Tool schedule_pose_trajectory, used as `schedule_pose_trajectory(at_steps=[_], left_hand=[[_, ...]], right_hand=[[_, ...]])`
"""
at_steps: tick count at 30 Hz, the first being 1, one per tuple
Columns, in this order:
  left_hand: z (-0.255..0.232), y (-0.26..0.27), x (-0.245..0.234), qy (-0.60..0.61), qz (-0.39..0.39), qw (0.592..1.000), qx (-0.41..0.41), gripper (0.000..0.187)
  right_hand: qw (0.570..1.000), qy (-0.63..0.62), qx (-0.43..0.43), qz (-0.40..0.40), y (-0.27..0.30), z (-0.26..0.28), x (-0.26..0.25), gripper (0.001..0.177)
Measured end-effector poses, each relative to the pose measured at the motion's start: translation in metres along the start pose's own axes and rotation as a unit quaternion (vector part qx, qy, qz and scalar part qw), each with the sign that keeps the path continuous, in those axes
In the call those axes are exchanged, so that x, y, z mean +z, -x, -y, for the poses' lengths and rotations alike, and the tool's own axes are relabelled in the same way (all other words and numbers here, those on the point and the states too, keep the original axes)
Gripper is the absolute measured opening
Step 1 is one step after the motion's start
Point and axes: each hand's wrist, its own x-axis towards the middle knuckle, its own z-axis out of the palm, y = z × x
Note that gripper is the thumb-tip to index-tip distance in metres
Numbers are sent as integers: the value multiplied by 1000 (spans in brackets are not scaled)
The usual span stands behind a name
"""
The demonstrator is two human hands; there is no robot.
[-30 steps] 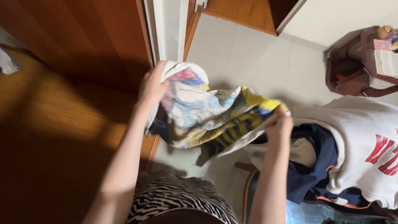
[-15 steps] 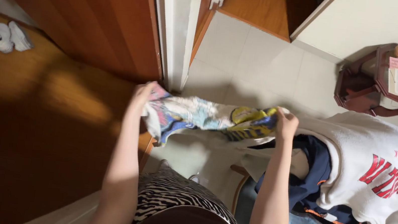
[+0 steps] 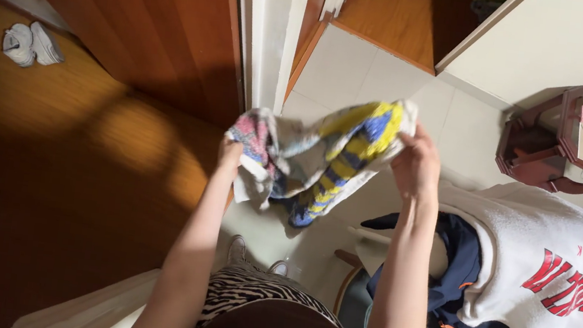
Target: Fold laundry on a glass table and organize the piles.
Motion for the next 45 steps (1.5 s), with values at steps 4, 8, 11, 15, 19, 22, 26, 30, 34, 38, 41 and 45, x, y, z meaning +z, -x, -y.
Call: schedule_pose_trajectory(at_steps=[4, 8, 11, 15, 19, 22, 26, 30, 34, 38, 41, 45], left_hand=[[-61, 21, -5, 52, 38, 997, 35, 57], [-127, 17, -22, 6, 69, 987, 147, 46], [-133, -8, -67, -258, -20, 940, 222, 23], [-143, 11, -76, -323, -219, 887, 246, 34], [-104, -3, -78, -516, -311, 776, 186, 30], [-65, -36, -117, -97, -184, 960, 187, 35], [-63, -26, -151, 375, -111, 920, -25, 46], [-62, -2, -171, 367, -144, 916, -69, 44], [-70, 17, -154, 378, -9, 924, 54, 32], [-133, 67, -106, 226, 21, 955, 191, 69], [-135, 40, -106, 39, 30, 969, 243, 88], [-156, 53, -89, -292, -19, 917, 272, 80]], right_hand=[[992, 76, -33, -92, -35, -51, -104, 42], [937, 250, -67, -235, -73, -114, -254, 33], [949, 103, -98, -281, -57, -95, -261, 30], [940, 92, -78, -320, -37, -51, -176, 35], [921, 196, -40, -335, -48, -67, -172, 37], [949, 144, 8, -280, -62, -86, -219, 37], [987, 4, -52, -152, -60, -63, -229, 36], [977, -12, -60, -203, -59, -46, -217, 35], [973, -82, -68, -204, -59, -56, -210, 35], [981, -37, -181, -58, -47, -48, -182, 45], [981, 5, -193, -25, -44, -31, -153, 62], [965, 160, -143, -150, -56, -36, -168, 75]])
